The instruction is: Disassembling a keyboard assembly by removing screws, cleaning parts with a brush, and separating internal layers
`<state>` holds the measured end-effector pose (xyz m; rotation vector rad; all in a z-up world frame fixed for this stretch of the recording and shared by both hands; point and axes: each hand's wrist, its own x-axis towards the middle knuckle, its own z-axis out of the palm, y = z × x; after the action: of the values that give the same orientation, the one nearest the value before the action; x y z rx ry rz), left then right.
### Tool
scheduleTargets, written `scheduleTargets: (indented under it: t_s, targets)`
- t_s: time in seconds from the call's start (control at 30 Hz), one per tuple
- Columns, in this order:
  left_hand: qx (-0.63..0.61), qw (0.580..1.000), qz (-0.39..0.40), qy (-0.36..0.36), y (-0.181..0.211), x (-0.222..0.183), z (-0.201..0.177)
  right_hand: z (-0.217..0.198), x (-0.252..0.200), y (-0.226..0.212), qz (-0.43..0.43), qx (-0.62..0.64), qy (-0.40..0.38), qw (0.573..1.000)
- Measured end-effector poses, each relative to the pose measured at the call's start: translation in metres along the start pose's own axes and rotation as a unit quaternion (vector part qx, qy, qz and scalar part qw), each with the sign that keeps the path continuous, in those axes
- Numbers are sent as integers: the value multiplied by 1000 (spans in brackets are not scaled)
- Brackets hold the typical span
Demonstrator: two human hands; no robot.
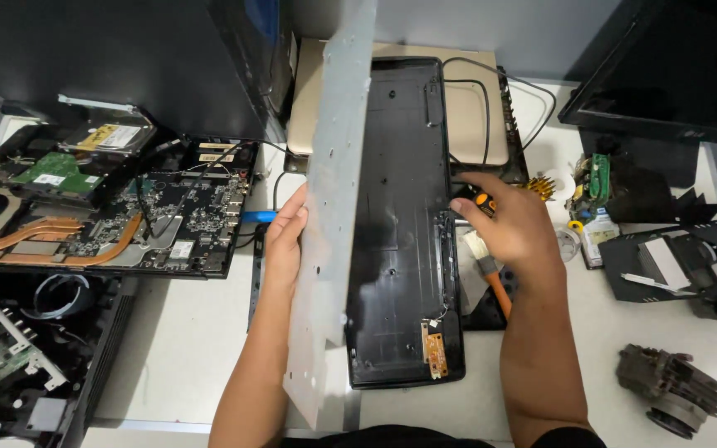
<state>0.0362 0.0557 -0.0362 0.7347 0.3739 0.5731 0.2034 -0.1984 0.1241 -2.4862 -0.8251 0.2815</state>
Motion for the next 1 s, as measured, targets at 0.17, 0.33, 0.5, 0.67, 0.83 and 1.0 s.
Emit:
scheduleTargets:
  t_s: [0.17,0.33,0.5,0.67,0.83,1.0]
  targets:
    - [0,1000,11,-13,-10,8,-19,2,2,4,-6,2,-6,1000]
    - [-10,1000,26,-9,-21,12,-24,5,2,0,-3,-4,3,1000]
    - [48,994,95,8,-30,7,-13,27,9,3,-55,152,-36,986]
    - [97,990,101,-11,-29,-7,12,38,8,-17,-26,112,-72,991]
    - [89,991,88,-39,-31,-14,24,41,9,-28,17,60,-70,996]
    - [156,982,85,-60,-32,-14,24,45,16,-20,10,70,-49,996]
